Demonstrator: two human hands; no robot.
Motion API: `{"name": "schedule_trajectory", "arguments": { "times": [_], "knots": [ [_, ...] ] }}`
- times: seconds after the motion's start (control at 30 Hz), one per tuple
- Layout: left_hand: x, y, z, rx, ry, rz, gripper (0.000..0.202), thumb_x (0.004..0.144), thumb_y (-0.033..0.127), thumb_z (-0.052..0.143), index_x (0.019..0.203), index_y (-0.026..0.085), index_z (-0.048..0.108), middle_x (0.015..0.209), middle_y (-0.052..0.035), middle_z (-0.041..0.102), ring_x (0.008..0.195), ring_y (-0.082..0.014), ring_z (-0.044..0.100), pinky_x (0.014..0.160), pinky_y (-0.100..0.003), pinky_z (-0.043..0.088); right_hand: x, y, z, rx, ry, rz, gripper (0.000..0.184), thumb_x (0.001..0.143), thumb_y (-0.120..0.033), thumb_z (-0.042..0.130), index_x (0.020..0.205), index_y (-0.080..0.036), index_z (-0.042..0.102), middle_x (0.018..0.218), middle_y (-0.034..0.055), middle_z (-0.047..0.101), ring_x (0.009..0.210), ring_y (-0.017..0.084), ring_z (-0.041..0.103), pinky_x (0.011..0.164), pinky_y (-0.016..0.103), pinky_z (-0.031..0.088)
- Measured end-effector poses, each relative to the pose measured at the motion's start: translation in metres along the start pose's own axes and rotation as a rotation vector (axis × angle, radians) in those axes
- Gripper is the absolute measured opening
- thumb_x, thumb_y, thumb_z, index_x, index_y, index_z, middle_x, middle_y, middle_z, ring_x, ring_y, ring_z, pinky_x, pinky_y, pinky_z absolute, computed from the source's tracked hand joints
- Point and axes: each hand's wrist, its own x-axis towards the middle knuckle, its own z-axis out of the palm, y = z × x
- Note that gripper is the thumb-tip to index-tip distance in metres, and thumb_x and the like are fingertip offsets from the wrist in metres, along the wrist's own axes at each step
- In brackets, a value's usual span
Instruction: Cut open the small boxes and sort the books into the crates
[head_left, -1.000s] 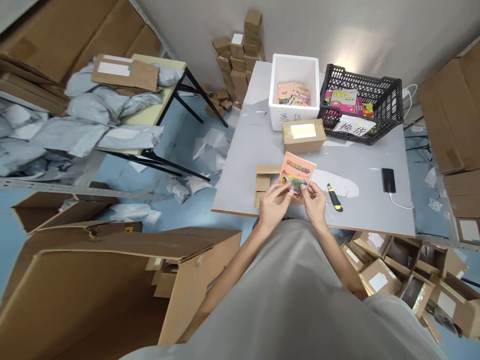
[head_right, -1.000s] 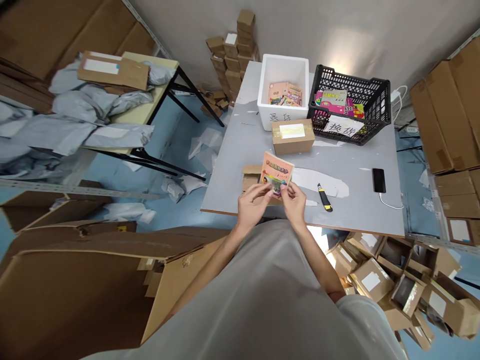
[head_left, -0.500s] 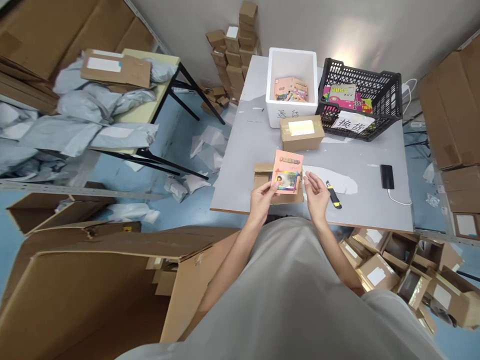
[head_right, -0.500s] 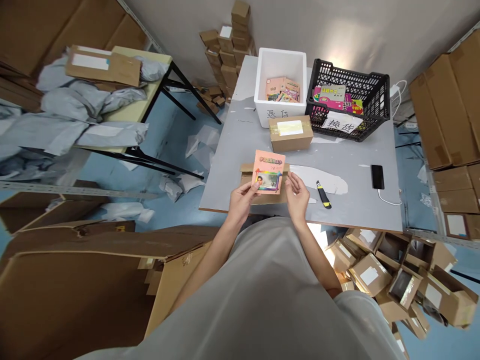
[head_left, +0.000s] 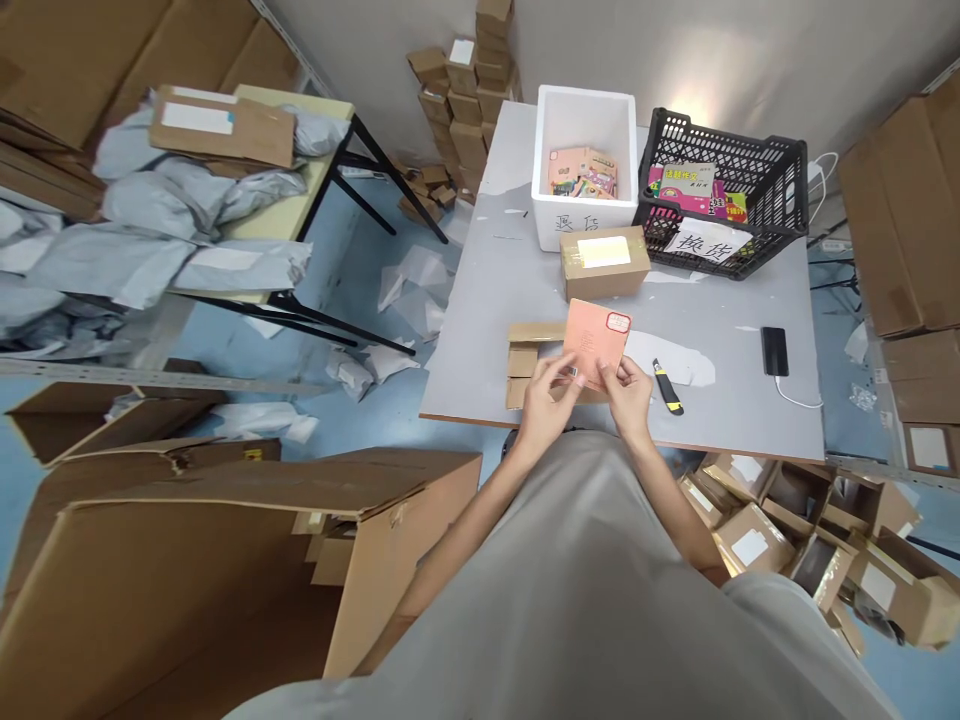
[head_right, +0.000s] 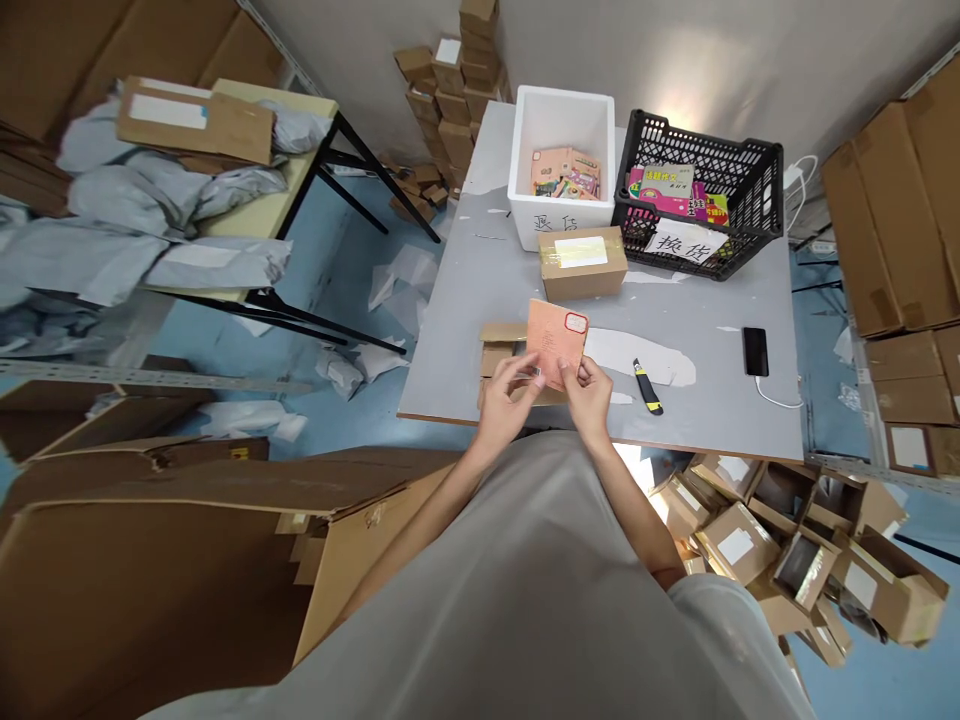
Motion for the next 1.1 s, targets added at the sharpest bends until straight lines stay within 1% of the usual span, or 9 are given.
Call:
{"name": "schedule_trajectory", "arguments": {
  "times": [0.07, 0.17, 0.33, 0.5, 0.57, 0.7, 0.87, 1.0, 1.1],
  "knots": [
    [0.007, -0.009, -0.009, -0.061, 0.053, -0.127, 0.068, 0.093, 0.072, 0.084, 0.139, 0.022, 0.082, 0.141, -0.0171, 0.076, 0.119, -0.0277, 0.077, 0.099, -0.04, 0.067, 0.002, 0.001, -0.006, 0.033, -0.01, 0.022, 0.062, 0.083, -0.078, 0.088, 0.108, -0.021, 0.081, 0.108, 0.0092, 0.09, 0.103, 0.03, 0.086, 0.096, 0.044, 0.071],
    [0.014, -0.017, -0.019, -0.192, -0.031, -0.303, 0.071, 0.086, 0.077, 0.089, 0.129, 0.021, 0.086, 0.134, -0.0159, 0.083, 0.118, -0.03, 0.078, 0.101, -0.041, 0.065, 0.002, 0.004, -0.009, 0.096, -0.038, 0.062, 0.066, 0.079, -0.078, 0.092, 0.109, -0.021, 0.082, 0.11, 0.0113, 0.091, 0.104, 0.032, 0.087, 0.098, 0.048, 0.072],
    [0.014, -0.015, -0.019, -0.324, -0.074, -0.379, 0.067, 0.073, 0.076, 0.098, 0.11, 0.02, 0.092, 0.117, -0.0118, 0.088, 0.097, -0.0241, 0.077, 0.086, -0.036, 0.066, 0.005, 0.011, -0.008, 0.123, -0.044, 0.097, 0.066, 0.078, -0.076, 0.094, 0.109, -0.019, 0.083, 0.114, 0.0141, 0.091, 0.109, 0.035, 0.087, 0.104, 0.053, 0.071],
    [0.012, -0.011, -0.016, -0.269, 0.058, -0.27, 0.061, 0.08, 0.073, 0.096, 0.111, 0.021, 0.093, 0.108, -0.0094, 0.087, 0.081, -0.0182, 0.071, 0.077, -0.034, 0.064, 0.005, 0.007, -0.01, 0.021, 0.12, -0.061, 0.065, 0.084, -0.069, 0.093, 0.126, -0.021, 0.085, 0.142, 0.0154, 0.084, 0.132, 0.035, 0.081, 0.121, 0.053, 0.063],
    [0.011, -0.009, -0.014, -0.207, 0.099, -0.185, 0.055, 0.086, 0.071, 0.093, 0.111, 0.022, 0.093, 0.102, -0.0081, 0.085, 0.078, -0.0173, 0.07, 0.076, -0.034, 0.064, 0.001, 0.003, -0.007, -0.01, 0.088, -0.078, 0.062, 0.088, -0.069, 0.089, 0.129, -0.023, 0.086, 0.145, 0.0138, 0.082, 0.136, 0.034, 0.079, 0.123, 0.053, 0.062],
    [0.005, -0.003, -0.003, -0.051, 0.077, 0.047, 0.042, 0.099, 0.063, 0.085, 0.116, 0.025, 0.093, 0.101, -0.0074, 0.081, 0.086, -0.0196, 0.075, 0.078, -0.033, 0.064, -0.011, 0.002, 0.007, 0.038, -0.054, -0.015, 0.063, 0.082, -0.066, 0.095, 0.128, -0.023, 0.087, 0.139, 0.0125, 0.085, 0.129, 0.034, 0.081, 0.117, 0.051, 0.066],
    [-0.002, 0.004, 0.008, 0.107, -0.022, 0.321, 0.03, 0.109, 0.051, 0.076, 0.121, 0.029, 0.092, 0.112, -0.0092, 0.082, 0.104, -0.0229, 0.078, 0.094, -0.038, 0.065, -0.01, 0.004, 0.01, 0.027, -0.017, -0.076, 0.056, 0.09, -0.072, 0.086, 0.112, -0.02, 0.085, 0.112, 0.01, 0.088, 0.109, 0.029, 0.083, 0.098, 0.04, 0.07],
    [0.008, 0.001, -0.006, 0.205, 0.047, 0.256, 0.041, 0.104, 0.055, 0.081, 0.136, 0.029, 0.086, 0.128, -0.0117, 0.081, 0.12, -0.0268, 0.075, 0.106, -0.043, 0.062, -0.002, 0.007, -0.004, 0.008, -0.032, -0.088, 0.052, 0.097, -0.072, 0.078, 0.106, -0.021, 0.084, 0.096, 0.0063, 0.085, 0.091, 0.024, 0.079, 0.084, 0.036, 0.067],
    [0.022, -0.005, -0.023, 0.115, 0.09, 0.079, 0.054, 0.103, 0.063, 0.079, 0.14, 0.024, 0.083, 0.135, -0.0145, 0.08, 0.118, -0.0268, 0.076, 0.097, -0.038, 0.063, 0.001, 0.011, -0.011, 0.056, -0.06, -0.033, 0.053, 0.092, -0.073, 0.082, 0.11, -0.023, 0.084, 0.104, 0.0069, 0.086, 0.095, 0.026, 0.08, 0.09, 0.039, 0.067]
  ]
}}
